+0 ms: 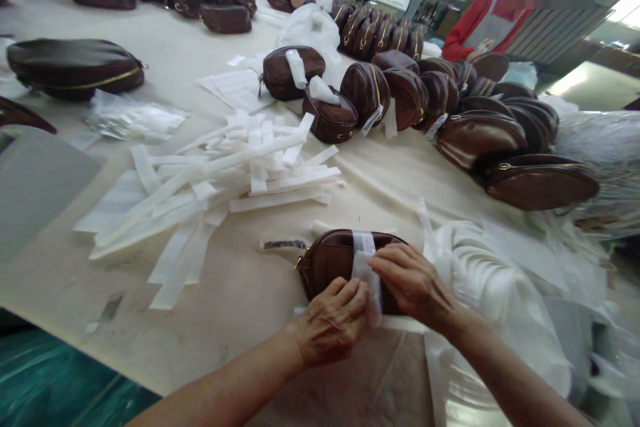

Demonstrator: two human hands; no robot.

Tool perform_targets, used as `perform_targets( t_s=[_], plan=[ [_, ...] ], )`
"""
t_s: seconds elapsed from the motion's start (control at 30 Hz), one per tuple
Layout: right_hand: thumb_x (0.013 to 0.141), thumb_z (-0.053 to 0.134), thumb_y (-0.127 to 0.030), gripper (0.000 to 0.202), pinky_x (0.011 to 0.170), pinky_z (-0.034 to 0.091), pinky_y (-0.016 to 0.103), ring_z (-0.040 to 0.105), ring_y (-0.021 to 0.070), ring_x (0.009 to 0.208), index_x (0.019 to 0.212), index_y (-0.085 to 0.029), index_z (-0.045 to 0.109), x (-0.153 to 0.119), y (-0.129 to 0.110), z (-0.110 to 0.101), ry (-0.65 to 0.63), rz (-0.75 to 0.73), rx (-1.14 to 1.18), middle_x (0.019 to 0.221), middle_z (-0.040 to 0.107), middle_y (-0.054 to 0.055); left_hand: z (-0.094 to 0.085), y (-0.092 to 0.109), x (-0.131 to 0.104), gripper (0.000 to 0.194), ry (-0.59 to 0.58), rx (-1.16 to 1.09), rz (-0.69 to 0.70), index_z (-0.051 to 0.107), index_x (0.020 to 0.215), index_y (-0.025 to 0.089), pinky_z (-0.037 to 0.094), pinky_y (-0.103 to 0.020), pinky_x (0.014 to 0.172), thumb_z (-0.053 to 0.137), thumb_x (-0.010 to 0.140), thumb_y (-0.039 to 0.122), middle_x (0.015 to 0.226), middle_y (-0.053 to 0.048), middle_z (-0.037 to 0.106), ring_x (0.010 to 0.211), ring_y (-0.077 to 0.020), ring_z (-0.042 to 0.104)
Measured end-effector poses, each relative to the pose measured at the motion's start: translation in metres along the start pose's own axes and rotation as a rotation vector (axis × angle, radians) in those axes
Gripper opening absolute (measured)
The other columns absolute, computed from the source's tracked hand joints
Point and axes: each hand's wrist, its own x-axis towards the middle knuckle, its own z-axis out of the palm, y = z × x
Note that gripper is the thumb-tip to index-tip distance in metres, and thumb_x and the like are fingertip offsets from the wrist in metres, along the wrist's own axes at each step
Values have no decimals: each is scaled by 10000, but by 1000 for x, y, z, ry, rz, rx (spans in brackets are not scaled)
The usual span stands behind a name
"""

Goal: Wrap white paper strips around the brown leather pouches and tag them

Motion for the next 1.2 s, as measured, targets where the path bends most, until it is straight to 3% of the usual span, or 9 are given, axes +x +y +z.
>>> perform_targets(
  t_s=[0.17, 0.33, 0.43, 0.53, 0.67, 0.8, 0.93, 1.03, 1.2],
  plan=[
    [911, 382, -94, 312, 900, 372, 387, 500, 228, 1064, 1114, -140, 614, -33, -28, 19, 30, -52, -89, 1109, 661, 92, -1, -2, 4, 200, 56, -63, -12, 572, 1013, 55, 458, -361, 852, 466, 891, 172, 1059, -155, 585, 1007, -235, 538],
    [895, 407, -80, 298, 857, 375, 375, 519, 206, 1019, 1085, -149, 626, -33, -28, 22, 52, -83, 9, 1098, 672, 77, -2, -1, 2, 140, 137, -134, -51, 525, 957, 85, 484, -370, 785, 467, 893, 195, 952, -130, 581, 880, -225, 541],
    [872, 422, -70, 298, 884, 372, 380, 546, 184, 977, 1048, -180, 636, -33, -29, 15, 47, -63, 123, 1019, 692, 48, -1, -1, 1, 188, 103, -165, -96, 492, 1005, 86, 487, -372, 801, 460, 903, 241, 962, -136, 565, 913, -232, 531],
    [863, 427, -57, 287, 929, 371, 390, 567, 170, 952, 997, -208, 631, -46, -36, 4, 94, 19, 195, 943, 687, 30, -3, -2, 5, 243, 25, -164, -114, 481, 1028, 99, 490, -381, 797, 498, 890, 298, 964, -130, 560, 937, -246, 528],
    [853, 498, -76, 235, 809, 446, 337, 565, 184, 916, 1041, -179, 592, -83, -55, -1, 285, 205, 96, 945, 640, 74, -19, -2, 6, 390, -44, -146, -85, 484, 1077, 105, 481, -409, 842, 624, 808, 351, 1022, -129, 564, 971, -263, 528],
    [850, 491, -82, 221, 780, 464, 333, 567, 200, 873, 1020, -165, 605, -114, -71, 17, 316, 301, -78, 919, 629, 87, -38, -2, -12, 466, -47, -10, -52, 439, 1230, 85, 332, -495, 1037, 598, 818, 235, 1193, -162, 535, 1174, -291, 449],
    [871, 437, -96, 219, 725, 457, 321, 590, 202, 816, 938, -167, 634, -118, -77, 40, 344, 340, -220, 862, 648, 89, -41, -11, -33, 356, -1, 160, 36, 482, 1193, 71, 327, -489, 1044, 506, 838, 91, 1182, -169, 561, 1202, -281, 448],
    [887, 432, -189, 207, 654, 465, 288, 602, 177, 703, 816, -179, 626, -110, -84, 54, 322, 539, 55, 763, 641, 69, -40, -16, -38, 300, -13, 212, 105, 522, 1134, 57, 350, -496, 1026, 518, 836, 86, 1158, -175, 580, 1186, -296, 469],
    [824, 482, -456, 277, 484, 475, 281, 589, 180, 529, 793, -186, 538, -95, -104, 67, 337, 1252, 895, 593, 601, 13, -43, -14, -31, 320, -57, 167, 46, 535, 1144, 68, 333, -468, 1035, 552, 873, 238, 1138, -152, 597, 1141, -274, 500]
  ],
)
